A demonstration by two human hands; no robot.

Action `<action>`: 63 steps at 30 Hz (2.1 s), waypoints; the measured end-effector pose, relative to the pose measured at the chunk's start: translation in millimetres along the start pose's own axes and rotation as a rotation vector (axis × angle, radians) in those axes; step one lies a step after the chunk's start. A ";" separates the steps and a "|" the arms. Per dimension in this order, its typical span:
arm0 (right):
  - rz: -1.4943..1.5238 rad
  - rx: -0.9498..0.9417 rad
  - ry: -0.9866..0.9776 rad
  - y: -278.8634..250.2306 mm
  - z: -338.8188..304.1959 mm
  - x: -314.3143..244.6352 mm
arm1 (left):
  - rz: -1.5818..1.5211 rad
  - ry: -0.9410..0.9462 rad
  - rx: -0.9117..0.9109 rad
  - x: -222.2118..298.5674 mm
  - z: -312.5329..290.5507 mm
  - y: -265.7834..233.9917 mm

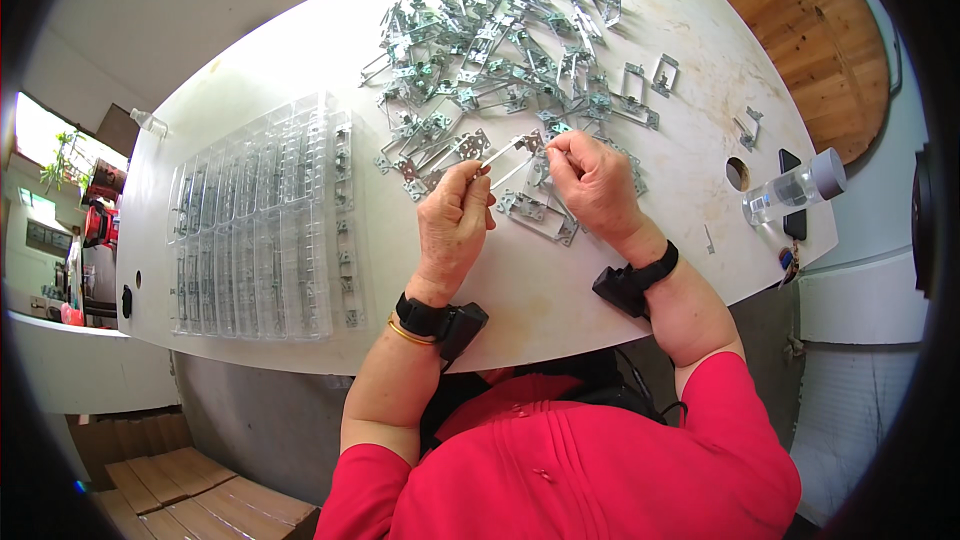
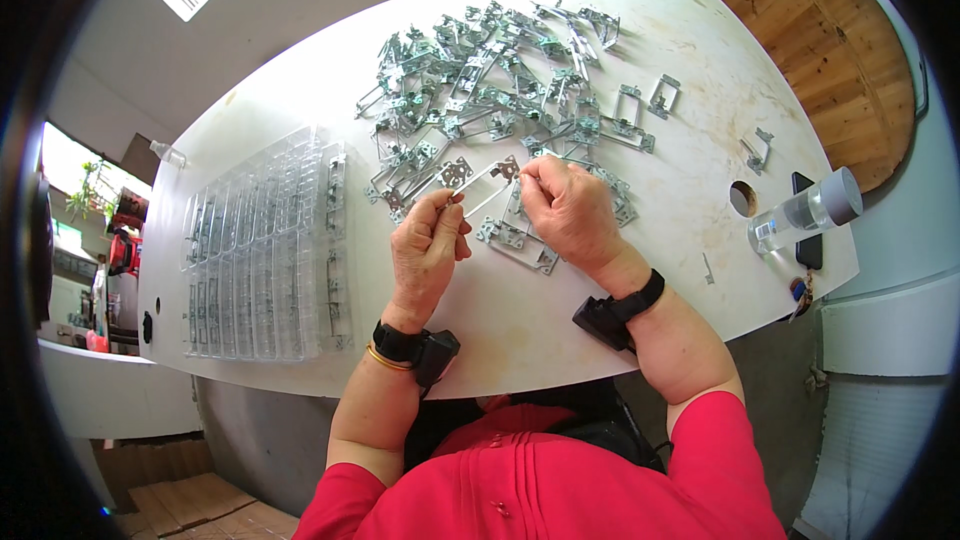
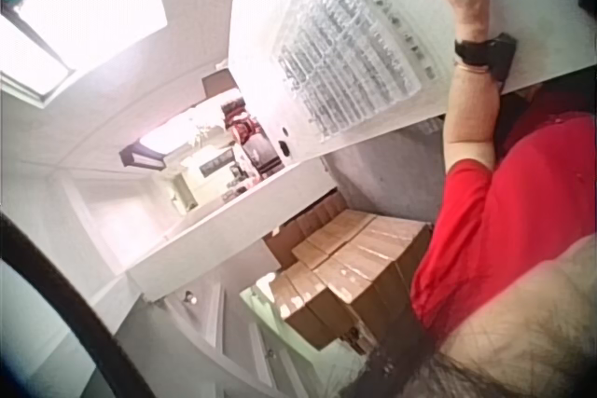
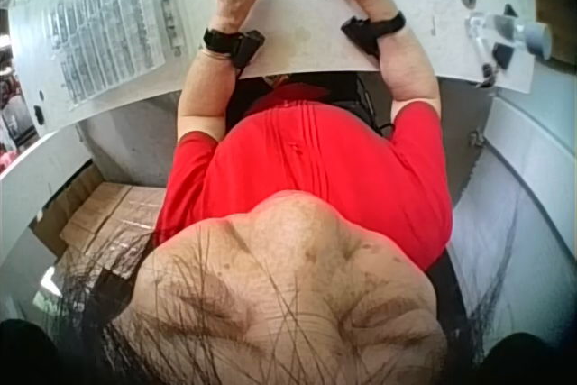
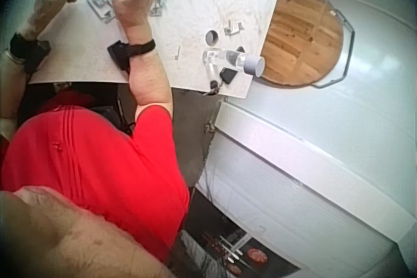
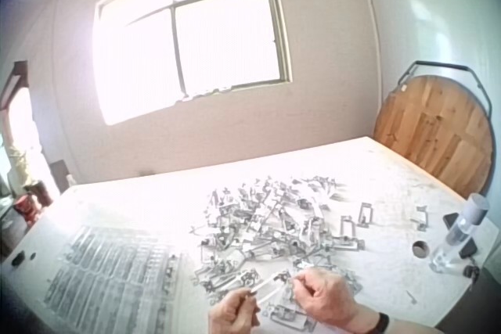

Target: Assembling small metal bracket components by inserting metal pins into pre-drilled holes.

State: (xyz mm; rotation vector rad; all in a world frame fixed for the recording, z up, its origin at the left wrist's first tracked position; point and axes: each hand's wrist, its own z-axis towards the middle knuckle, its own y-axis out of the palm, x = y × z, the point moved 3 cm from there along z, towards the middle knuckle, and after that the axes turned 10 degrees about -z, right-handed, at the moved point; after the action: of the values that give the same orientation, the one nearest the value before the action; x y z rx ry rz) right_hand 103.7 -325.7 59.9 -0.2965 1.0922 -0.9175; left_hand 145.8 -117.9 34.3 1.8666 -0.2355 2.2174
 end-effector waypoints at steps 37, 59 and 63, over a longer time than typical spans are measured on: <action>0.052 0.019 0.065 -2.6 1.2 2.4 | -0.016 0.011 0.013 0.5 1.0 -2.0; 0.039 0.023 0.075 -1.9 0.5 3.8 | -0.010 0.022 0.002 3.4 -0.2 -0.6; 0.133 -0.028 0.134 -1.8 -0.4 4.4 | -0.022 0.013 0.024 1.3 0.0 -1.8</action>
State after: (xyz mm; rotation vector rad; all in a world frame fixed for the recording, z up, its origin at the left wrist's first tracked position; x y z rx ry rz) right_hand 103.2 -330.0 58.0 -0.1855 1.2341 -0.8129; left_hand 146.1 -116.1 35.5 1.8576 -0.1855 2.2267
